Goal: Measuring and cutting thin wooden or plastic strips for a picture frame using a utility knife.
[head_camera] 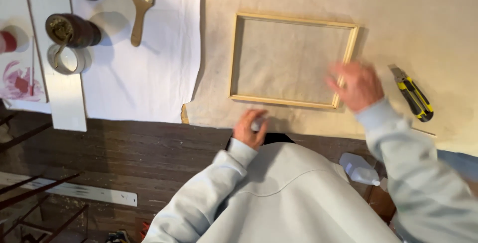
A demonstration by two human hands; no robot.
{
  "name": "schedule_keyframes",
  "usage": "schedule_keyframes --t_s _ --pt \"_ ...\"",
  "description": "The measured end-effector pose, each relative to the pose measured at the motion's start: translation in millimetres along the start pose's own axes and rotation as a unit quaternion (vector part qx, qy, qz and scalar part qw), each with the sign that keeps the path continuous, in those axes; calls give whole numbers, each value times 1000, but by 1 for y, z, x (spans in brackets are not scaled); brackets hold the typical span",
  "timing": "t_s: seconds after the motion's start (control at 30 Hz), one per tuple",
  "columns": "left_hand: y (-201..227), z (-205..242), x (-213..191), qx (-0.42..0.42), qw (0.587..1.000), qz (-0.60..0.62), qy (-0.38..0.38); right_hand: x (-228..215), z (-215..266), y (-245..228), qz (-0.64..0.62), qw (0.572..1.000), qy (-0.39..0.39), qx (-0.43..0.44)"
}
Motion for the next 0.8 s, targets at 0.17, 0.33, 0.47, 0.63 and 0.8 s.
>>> schedule_keyframes --t_s 0.17,0.33,0.47,0.63,0.8 --pt "-3 38 93 -472 706 526 -38 9 -125 -11 -32 994 97 -38" --pt "50 -5 90 -457 627 625 84 48 -140 -10 -71 996 53 1" --pt "45 6 106 -422 671 602 94 27 -134 -18 -71 996 39 21" --pt "11 -3 79 -227 868 425 120 -54 -112 -18 -93 987 132 -1" --pt "6 -93 0 -156 965 197 80 -63 -47 -7 -281 941 133 132"
Point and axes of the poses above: each hand's wrist, its own z-axis away from the middle knuckle, its own x-axis out of the palm, y = z × x, the point moved 4 cm from there along -z, towards the middle knuckle, and after that the axes turned 4 degrees about y, right-handed, at the moved point
